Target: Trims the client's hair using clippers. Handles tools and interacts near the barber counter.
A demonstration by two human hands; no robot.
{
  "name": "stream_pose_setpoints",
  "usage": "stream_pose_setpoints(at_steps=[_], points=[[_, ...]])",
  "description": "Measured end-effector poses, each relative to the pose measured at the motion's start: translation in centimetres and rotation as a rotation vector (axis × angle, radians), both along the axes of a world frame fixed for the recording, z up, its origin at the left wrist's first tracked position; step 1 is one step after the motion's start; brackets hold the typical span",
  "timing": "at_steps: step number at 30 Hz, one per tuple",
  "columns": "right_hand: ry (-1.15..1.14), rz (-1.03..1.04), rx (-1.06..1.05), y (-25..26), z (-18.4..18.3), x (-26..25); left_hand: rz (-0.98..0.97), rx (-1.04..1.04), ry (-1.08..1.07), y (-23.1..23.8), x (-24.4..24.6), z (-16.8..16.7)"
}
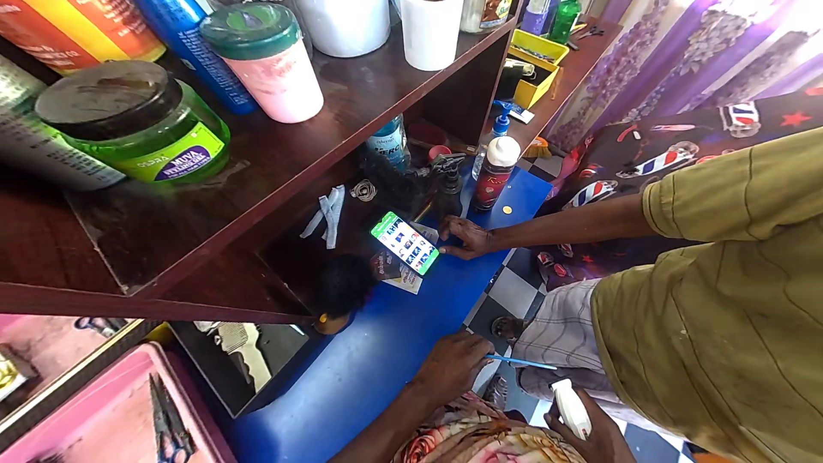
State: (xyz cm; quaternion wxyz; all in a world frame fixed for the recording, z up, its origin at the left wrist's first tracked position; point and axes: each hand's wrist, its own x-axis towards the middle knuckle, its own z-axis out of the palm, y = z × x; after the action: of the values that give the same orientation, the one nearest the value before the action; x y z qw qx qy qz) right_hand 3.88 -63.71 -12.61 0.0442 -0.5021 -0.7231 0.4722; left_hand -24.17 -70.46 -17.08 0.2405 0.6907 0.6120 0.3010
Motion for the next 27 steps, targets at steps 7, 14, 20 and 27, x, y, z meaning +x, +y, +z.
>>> stream_pose_setpoints(at_steps=[7,14,20,27], points=[[-0.013,0.002,0.007,-0.12,0.06,0.00,0.004,-0.001,0.001,0.02,-0.02,-0.15],[-0.010,0.003,0.000,-0.14,0.15,-0.15,-0.003,-0.007,-0.002,0.00,0.04,-0.06],[-0.019,0.007,0.027,-0.29,0.30,-0.33,-0.006,-0.029,-0.020,0.00,0.01,0.08],[-0.006,-0.009,0.003,-0.32,-0.20,-0.07,-0.010,-0.027,-0.018,-0.07,0.00,-0.06]])
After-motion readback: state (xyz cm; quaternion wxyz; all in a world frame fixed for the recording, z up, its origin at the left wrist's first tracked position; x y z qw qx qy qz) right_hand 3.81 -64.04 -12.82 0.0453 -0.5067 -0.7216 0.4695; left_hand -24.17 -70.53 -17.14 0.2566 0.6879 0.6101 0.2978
